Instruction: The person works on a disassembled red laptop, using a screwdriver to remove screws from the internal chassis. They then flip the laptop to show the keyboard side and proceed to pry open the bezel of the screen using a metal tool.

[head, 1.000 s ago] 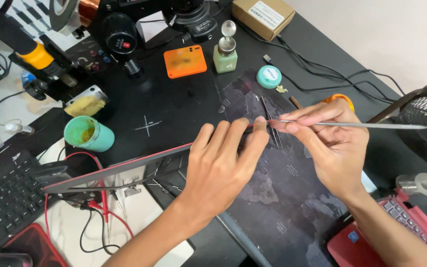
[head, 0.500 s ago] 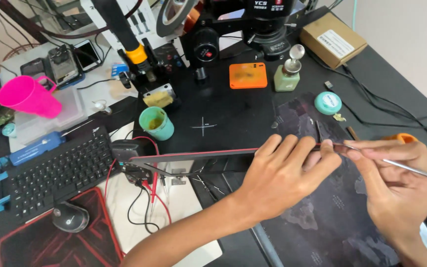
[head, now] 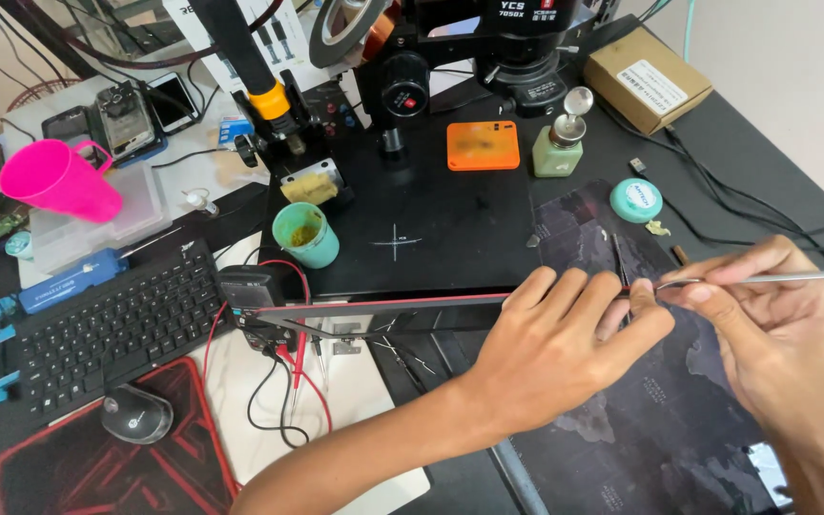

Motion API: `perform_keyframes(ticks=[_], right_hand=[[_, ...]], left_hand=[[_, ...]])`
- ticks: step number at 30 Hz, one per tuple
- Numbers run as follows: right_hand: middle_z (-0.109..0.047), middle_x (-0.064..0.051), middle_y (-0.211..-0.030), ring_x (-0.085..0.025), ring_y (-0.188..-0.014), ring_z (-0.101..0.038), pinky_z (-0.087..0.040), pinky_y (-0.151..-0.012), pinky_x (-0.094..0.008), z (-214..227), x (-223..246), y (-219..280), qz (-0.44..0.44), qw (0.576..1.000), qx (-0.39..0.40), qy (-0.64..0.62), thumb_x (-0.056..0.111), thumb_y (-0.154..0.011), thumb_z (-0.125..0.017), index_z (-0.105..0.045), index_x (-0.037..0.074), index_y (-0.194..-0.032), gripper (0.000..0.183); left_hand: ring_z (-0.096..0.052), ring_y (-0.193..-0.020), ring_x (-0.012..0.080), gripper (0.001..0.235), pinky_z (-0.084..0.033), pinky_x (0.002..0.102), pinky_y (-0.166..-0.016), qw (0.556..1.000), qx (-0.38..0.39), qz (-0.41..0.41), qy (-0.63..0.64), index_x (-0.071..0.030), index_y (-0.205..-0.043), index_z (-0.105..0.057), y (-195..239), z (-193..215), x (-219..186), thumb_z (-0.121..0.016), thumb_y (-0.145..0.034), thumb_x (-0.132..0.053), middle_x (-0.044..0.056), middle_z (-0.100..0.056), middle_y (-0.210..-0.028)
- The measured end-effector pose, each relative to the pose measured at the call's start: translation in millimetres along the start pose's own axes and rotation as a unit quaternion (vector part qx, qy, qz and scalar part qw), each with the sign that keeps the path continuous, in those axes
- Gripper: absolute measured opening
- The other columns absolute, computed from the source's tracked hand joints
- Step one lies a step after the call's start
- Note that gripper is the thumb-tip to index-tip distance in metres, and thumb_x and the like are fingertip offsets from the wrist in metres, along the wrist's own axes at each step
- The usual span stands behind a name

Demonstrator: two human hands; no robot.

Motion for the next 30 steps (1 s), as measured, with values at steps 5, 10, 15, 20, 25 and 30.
perform_keyframes(ticks=[5, 10, 15, 20, 25, 30], right_hand=[[-0.069, -0.025, -0.109, -0.026, -0.105, -0.073, -0.062, -0.099, -0.037, -24, 27, 11, 0.09, 0.988, -0.035, 0.12, -0.015, -0.104, -0.061, -0.05, -0.004, -0.108, 0.015], [-0.069, -0.025, -0.11, -0.026, -0.106, -0.072, -0.061, -0.1, -0.036, -31, 39, 16, 0.138, 0.976, -0.053, 0.162, -0.015, -0.106, -0.06, -0.05, -0.004, -0.112, 0.015], [-0.071, -0.028, -0.103, -0.028, -0.098, -0.074, -0.06, -0.093, -0.038, -21, 39, -4, 0.052, 0.957, -0.004, 0.286, -0.016, -0.101, -0.063, -0.057, -0.006, -0.102, 0.012], [-0.072, -0.024, -0.102, -0.026, -0.099, -0.074, -0.061, -0.091, -0.038, -1, 15, -24, -0.056, 0.991, 0.042, 0.117, -0.015, -0.094, -0.061, -0.055, -0.002, -0.101, 0.016], [-0.071, -0.025, -0.101, -0.029, -0.097, -0.073, -0.06, -0.09, -0.039, 8, -8, -30, -0.088, 0.992, 0.088, 0.004, -0.016, -0.091, -0.062, -0.056, -0.002, -0.1, 0.018], [-0.071, -0.026, -0.095, -0.028, -0.097, -0.073, -0.06, -0.09, -0.039, 6, -2, -28, -0.066, 0.994, 0.073, 0.045, -0.017, -0.093, -0.062, -0.056, -0.004, -0.095, 0.015]], left_hand=[[-0.05, -0.076, 0.0169, 0.012, -0.036, 0.034, -0.069, 1.0, 0.0, 0.004, 0.002, -0.012, -0.112, -0.061, 0, -3, 3, -0.064, -0.105, -0.003, 0.003, -0.044, -0.083], [-0.051, -0.077, 0.0172, 0.012, -0.036, 0.034, -0.071, 1.0, -0.007, 0.001, -0.005, -0.011, -0.111, -0.061, -1, -3, 2, -0.063, -0.103, -0.002, 0.003, -0.046, -0.085], [-0.051, -0.077, 0.0169, 0.016, -0.036, 0.034, -0.07, 1.0, -0.01, -0.002, -0.006, -0.011, -0.117, -0.062, 0, -1, 1, -0.063, -0.104, -0.002, 0.003, -0.048, -0.085], [-0.051, -0.076, 0.0159, 0.013, -0.035, 0.033, -0.068, 1.0, -0.009, -0.011, -0.018, -0.009, -0.116, -0.062, 2, -1, -4, -0.063, -0.105, -0.002, 0.002, -0.047, -0.084], [-0.05, -0.076, 0.0162, 0.013, -0.034, 0.033, -0.067, 1.0, -0.009, -0.014, -0.015, -0.011, -0.114, -0.061, 4, 0, -5, -0.064, -0.105, -0.003, 0.002, -0.046, -0.083], [-0.05, -0.077, 0.0169, 0.012, -0.034, 0.033, -0.068, 1.0, -0.012, -0.015, -0.011, -0.011, -0.113, -0.06, 4, 1, -4, -0.064, -0.103, -0.006, 0.003, -0.045, -0.083]])
Point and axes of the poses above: each hand's wrist, its own y-axis away from the middle knuckle, its own z-axis out of the back of the hand, x = y × z, the point moved 7 cm from there along -y, towards the middle knuckle
